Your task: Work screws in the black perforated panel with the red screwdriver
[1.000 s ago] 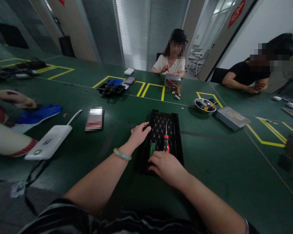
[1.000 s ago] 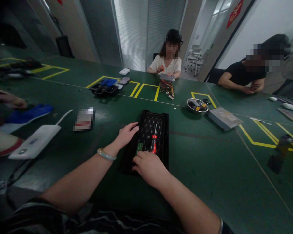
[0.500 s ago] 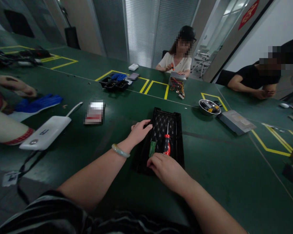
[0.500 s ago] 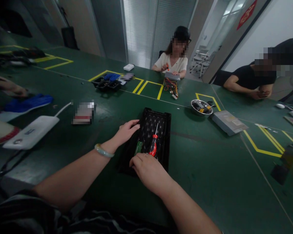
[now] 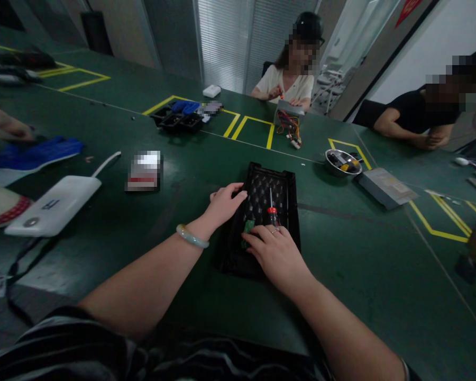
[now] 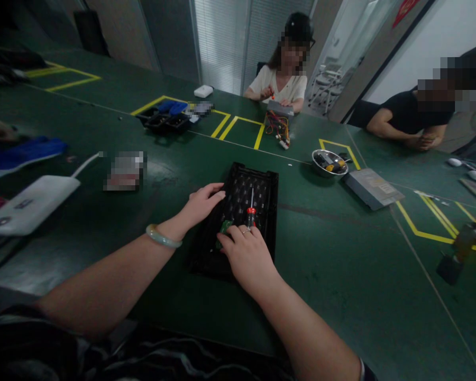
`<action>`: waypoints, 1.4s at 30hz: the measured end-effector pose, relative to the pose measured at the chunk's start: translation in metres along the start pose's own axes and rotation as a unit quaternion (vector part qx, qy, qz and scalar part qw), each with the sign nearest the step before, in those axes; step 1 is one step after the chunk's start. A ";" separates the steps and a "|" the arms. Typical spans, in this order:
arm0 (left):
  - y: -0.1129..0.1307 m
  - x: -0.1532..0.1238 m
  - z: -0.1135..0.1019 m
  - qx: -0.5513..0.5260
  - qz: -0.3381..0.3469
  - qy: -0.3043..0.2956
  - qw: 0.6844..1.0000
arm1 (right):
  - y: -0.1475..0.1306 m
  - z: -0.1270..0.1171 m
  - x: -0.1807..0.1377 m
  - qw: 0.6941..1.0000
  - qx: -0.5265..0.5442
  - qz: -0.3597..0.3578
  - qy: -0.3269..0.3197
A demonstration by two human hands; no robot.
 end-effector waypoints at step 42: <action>0.061 -0.056 -0.006 0.028 0.308 -0.084 0.947 | 0.061 -0.006 -0.031 0.801 0.496 0.175 0.285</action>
Point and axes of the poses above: each hand's wrist, its own x-axis towards the middle knuckle, its own z-axis out of the palm, y = z × x, the point moved 5 cm from there along x, towards the middle knuckle, and after that the axes turned 10 degrees about -y, right-handed, at the moved point
